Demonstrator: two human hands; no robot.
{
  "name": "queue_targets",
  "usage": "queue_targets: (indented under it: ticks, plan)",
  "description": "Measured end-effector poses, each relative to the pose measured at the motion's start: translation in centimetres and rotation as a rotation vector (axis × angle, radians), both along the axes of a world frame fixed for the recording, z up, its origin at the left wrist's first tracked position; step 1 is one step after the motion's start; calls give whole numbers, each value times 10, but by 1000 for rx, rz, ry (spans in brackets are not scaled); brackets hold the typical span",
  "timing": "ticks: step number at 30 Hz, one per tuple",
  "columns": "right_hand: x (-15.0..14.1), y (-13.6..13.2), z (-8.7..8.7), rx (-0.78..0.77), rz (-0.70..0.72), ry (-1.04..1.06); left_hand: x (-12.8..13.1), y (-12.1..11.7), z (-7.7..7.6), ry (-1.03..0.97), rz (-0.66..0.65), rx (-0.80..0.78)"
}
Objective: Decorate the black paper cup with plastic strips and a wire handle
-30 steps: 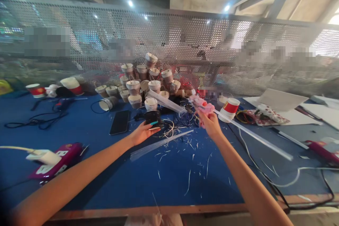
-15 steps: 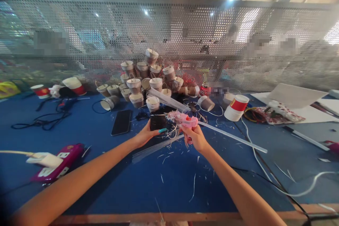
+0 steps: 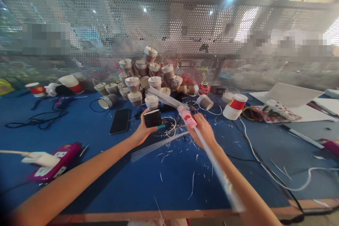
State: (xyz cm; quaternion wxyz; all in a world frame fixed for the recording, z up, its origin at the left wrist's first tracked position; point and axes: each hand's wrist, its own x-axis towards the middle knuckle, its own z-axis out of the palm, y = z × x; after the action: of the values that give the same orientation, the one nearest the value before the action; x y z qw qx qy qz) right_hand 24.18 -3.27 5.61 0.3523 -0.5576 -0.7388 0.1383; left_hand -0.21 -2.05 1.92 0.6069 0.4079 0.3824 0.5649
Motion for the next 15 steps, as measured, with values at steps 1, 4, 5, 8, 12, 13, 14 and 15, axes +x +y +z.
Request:
queue_targets:
  ticks: [1, 4, 5, 8, 12, 13, 14, 15]
  plan:
    - [6, -1, 5, 15, -126, -179, -1, 1, 1, -7, 25, -7]
    - [23, -1, 12, -228, -481, -483, -4, 2, 4, -45, 36, -32]
    - [29, 0, 11, -329, -565, -509, -5, 2, 4, -61, 32, -33]
    - [42, 1, 6, -442, -737, -504, -6, 2, 5, -101, 27, -13]
    - [41, 0, 6, -323, -766, -508, -8, 4, 3, -136, -5, -14]
    - [37, 1, 8, -274, -751, -517, -9, 5, 2, -143, -15, -27]
    - [33, 4, 10, -222, -724, -526, -10, 7, 2, -152, -24, -40]
    - [28, 9, 13, -171, -679, -534, -11, 8, 1, -163, -28, -51]
